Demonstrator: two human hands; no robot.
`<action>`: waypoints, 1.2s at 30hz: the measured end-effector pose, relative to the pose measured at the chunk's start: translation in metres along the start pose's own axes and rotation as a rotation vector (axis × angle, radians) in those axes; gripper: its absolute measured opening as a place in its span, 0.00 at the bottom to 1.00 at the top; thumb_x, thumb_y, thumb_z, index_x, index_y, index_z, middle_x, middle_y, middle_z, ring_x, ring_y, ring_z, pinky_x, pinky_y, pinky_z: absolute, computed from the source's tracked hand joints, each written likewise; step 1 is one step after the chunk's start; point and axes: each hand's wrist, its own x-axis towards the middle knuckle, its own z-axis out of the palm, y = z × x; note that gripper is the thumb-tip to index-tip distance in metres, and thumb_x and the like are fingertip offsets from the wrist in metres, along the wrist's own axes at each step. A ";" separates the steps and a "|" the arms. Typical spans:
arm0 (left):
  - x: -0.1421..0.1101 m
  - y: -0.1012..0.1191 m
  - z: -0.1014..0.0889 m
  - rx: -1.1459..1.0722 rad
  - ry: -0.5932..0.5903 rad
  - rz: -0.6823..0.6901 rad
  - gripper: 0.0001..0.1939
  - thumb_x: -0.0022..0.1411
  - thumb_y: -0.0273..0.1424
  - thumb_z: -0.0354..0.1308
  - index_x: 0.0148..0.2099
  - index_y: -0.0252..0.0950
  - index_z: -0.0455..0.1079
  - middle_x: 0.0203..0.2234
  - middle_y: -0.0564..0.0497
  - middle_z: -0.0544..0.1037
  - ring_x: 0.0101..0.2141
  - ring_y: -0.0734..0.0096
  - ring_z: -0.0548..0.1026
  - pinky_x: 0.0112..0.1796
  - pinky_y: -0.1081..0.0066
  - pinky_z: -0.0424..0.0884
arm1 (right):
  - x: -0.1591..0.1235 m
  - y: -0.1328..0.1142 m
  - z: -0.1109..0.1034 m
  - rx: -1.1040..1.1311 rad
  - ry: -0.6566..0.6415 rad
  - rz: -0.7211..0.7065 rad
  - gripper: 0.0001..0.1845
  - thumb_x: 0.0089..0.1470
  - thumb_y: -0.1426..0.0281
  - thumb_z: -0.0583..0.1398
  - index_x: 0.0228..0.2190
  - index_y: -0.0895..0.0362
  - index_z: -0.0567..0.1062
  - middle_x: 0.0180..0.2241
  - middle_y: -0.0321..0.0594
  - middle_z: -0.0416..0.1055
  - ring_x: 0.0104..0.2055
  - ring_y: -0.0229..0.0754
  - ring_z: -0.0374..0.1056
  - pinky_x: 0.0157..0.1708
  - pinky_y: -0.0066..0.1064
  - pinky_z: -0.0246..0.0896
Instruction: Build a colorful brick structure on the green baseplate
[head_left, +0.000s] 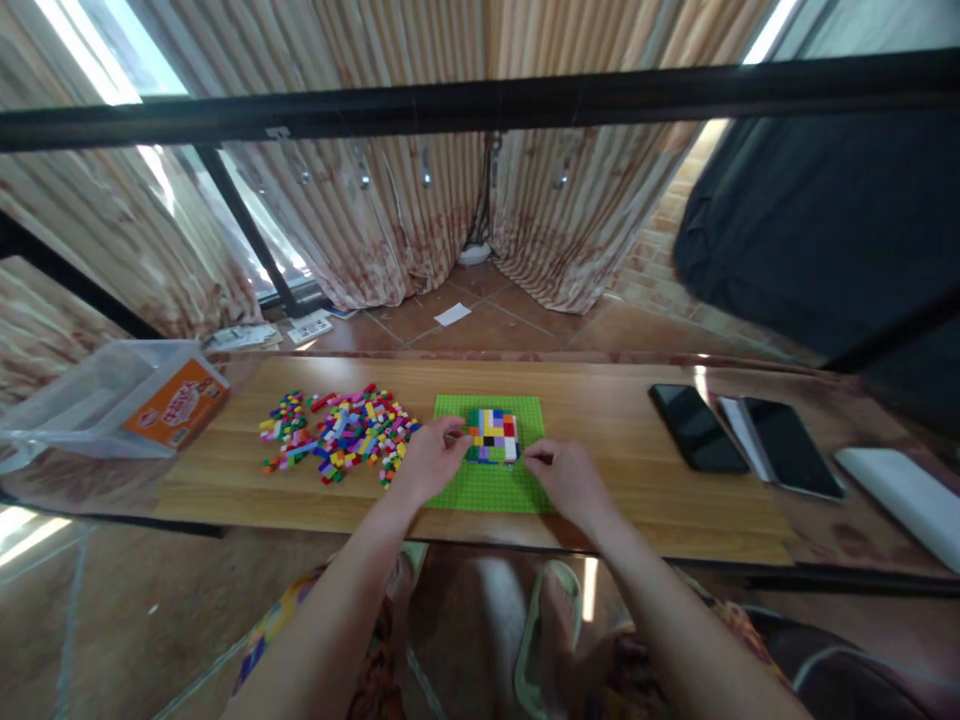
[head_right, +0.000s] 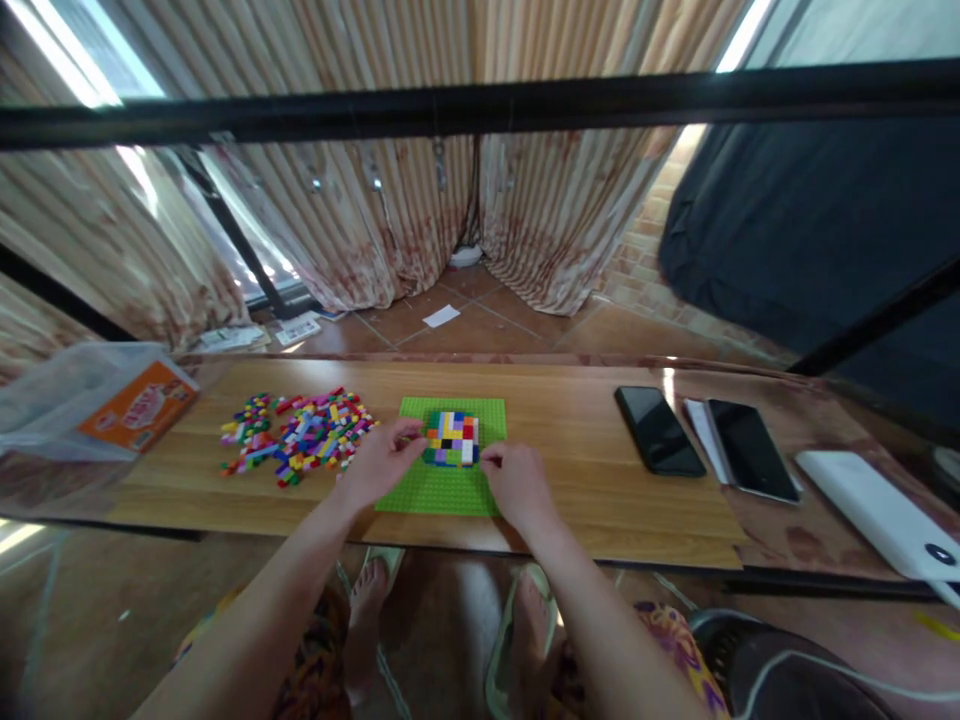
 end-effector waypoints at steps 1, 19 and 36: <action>0.001 0.000 0.003 0.011 -0.004 0.003 0.13 0.59 0.32 0.56 0.46 0.33 0.73 0.37 0.44 0.80 0.36 0.63 0.77 0.40 0.66 0.71 | 0.000 -0.002 0.002 -0.023 -0.003 0.001 0.10 0.50 0.74 0.59 0.30 0.56 0.82 0.31 0.40 0.80 0.34 0.42 0.74 0.35 0.30 0.62; 0.007 0.000 0.011 0.062 -0.030 -0.037 0.15 0.57 0.29 0.59 0.48 0.33 0.71 0.33 0.46 0.79 0.32 0.66 0.76 0.37 0.69 0.70 | -0.002 -0.007 0.013 -0.021 0.007 -0.020 0.09 0.50 0.75 0.60 0.31 0.53 0.80 0.33 0.38 0.79 0.35 0.41 0.74 0.36 0.28 0.63; 0.005 0.005 0.010 0.061 -0.058 -0.049 0.17 0.58 0.29 0.57 0.50 0.31 0.71 0.36 0.43 0.80 0.36 0.63 0.77 0.39 0.67 0.71 | 0.008 0.020 0.018 0.192 -0.007 0.091 0.12 0.51 0.73 0.58 0.38 0.58 0.77 0.28 0.40 0.79 0.33 0.42 0.75 0.35 0.31 0.67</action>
